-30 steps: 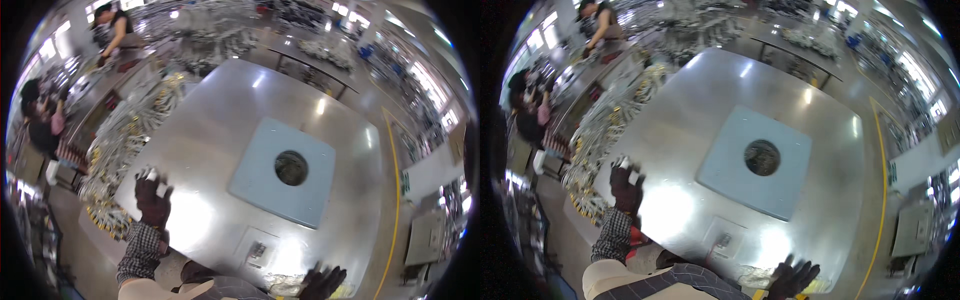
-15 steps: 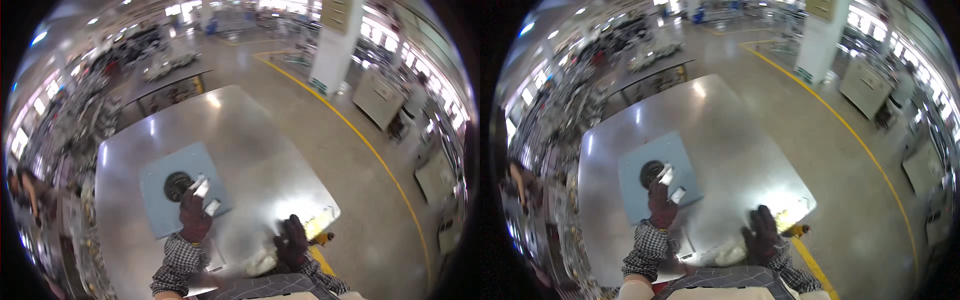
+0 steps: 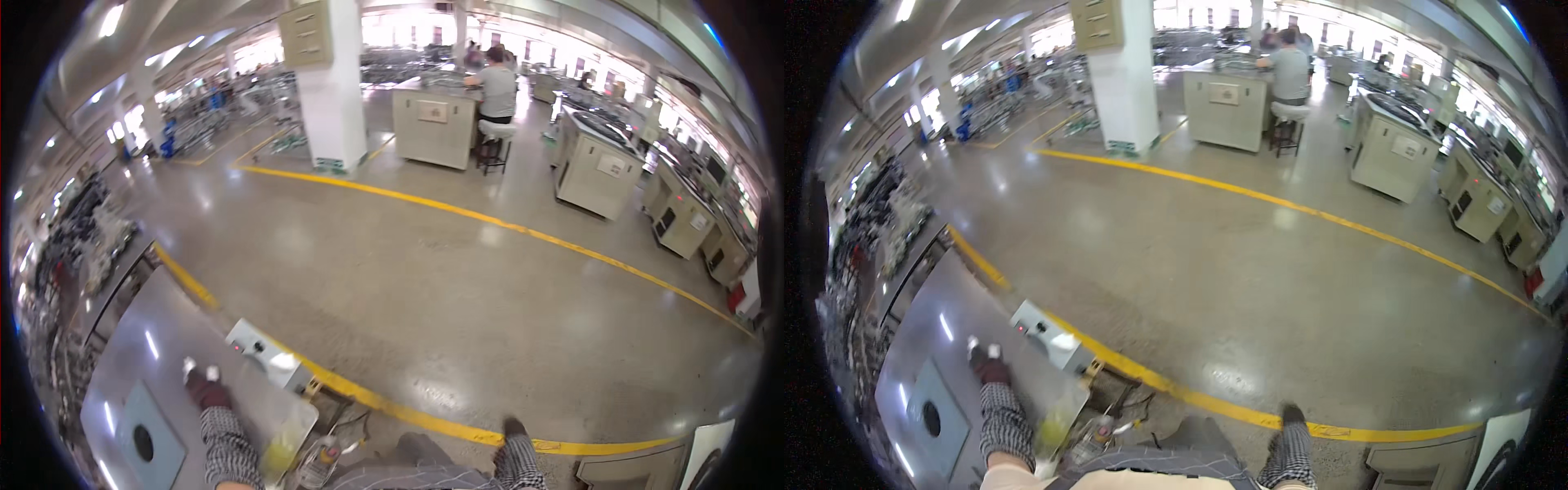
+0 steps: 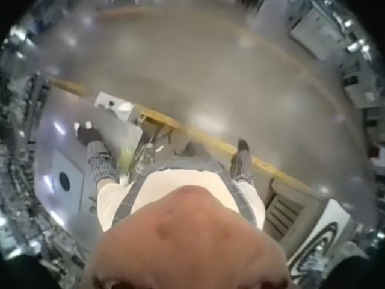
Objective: Assembling and organizing electronic wiring harnesses on a circular metal assembly jig on a production table.
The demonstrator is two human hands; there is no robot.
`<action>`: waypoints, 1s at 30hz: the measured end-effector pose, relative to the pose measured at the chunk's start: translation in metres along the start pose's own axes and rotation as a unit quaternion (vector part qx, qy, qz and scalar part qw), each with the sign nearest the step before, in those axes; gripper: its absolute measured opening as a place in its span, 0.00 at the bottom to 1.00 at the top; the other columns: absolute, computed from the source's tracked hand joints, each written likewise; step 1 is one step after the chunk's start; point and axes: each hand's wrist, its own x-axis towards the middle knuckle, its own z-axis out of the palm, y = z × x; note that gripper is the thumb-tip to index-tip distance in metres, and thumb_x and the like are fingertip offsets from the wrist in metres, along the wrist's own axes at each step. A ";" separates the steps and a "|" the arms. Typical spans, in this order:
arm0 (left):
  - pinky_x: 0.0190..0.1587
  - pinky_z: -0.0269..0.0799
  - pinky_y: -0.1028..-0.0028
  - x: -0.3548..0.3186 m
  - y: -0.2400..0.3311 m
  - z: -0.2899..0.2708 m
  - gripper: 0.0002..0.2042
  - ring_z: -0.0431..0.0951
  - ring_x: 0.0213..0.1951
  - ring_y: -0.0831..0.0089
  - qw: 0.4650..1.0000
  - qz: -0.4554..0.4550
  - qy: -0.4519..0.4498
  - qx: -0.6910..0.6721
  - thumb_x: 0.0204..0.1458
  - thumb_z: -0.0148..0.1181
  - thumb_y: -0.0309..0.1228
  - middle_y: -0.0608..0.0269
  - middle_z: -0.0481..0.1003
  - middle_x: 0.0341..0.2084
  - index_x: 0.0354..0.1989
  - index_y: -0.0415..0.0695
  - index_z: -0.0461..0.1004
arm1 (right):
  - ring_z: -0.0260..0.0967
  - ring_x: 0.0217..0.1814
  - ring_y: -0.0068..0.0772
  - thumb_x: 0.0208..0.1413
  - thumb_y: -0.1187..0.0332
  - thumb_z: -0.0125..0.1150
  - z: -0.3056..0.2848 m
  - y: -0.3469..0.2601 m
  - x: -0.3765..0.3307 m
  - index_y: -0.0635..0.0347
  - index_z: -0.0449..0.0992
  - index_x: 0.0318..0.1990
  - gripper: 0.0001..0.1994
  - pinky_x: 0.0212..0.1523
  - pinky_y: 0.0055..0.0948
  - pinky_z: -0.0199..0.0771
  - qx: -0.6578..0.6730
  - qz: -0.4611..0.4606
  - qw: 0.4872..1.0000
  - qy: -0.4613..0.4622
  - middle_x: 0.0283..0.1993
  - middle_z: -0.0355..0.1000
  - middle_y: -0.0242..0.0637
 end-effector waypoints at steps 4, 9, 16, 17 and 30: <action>0.55 0.62 0.62 0.007 -0.045 -0.066 0.25 0.66 0.52 0.53 0.990 -0.093 -0.009 0.104 0.54 0.52 0.29 0.47 0.67 0.50 0.62 0.42 0.57 | 0.58 0.64 0.40 0.57 0.51 0.46 0.091 -0.023 -0.032 0.58 0.64 0.60 0.27 0.64 0.34 0.57 -0.215 0.293 0.928 0.087 0.62 0.61 0.46; 0.61 0.56 0.60 0.009 -0.034 -0.064 0.27 0.61 0.59 0.49 0.984 -0.141 -0.056 0.095 0.53 0.52 0.27 0.44 0.62 0.57 0.63 0.41 0.55 | 0.57 0.65 0.41 0.58 0.50 0.46 0.097 -0.040 -0.050 0.58 0.64 0.60 0.27 0.64 0.34 0.56 -0.195 0.338 0.913 0.119 0.62 0.61 0.45; 0.63 0.53 0.64 -0.004 -0.067 -0.043 0.24 0.58 0.61 0.53 0.992 -0.120 0.027 0.001 0.57 0.48 0.28 0.44 0.59 0.59 0.63 0.40 0.55 | 0.55 0.66 0.43 0.58 0.49 0.45 0.102 -0.151 0.067 0.57 0.64 0.59 0.27 0.64 0.35 0.56 -0.373 0.083 0.923 0.041 0.62 0.61 0.45; 0.62 0.54 0.64 -0.006 -0.072 -0.038 0.24 0.59 0.61 0.53 0.989 -0.128 0.034 -0.062 0.57 0.48 0.28 0.44 0.60 0.59 0.63 0.40 0.55 | 0.54 0.66 0.43 0.58 0.49 0.45 0.104 -0.184 0.096 0.57 0.65 0.59 0.27 0.64 0.35 0.56 -0.414 0.009 0.910 0.030 0.62 0.61 0.45; 0.53 0.66 0.66 0.017 -0.004 -0.049 0.22 0.69 0.53 0.56 0.967 -0.173 0.176 -0.061 0.55 0.51 0.31 0.47 0.68 0.52 0.58 0.37 0.62 | 0.64 0.58 0.50 0.60 0.50 0.40 0.102 -0.436 0.355 0.57 0.67 0.56 0.25 0.58 0.38 0.62 -0.390 -0.079 0.912 0.097 0.56 0.67 0.48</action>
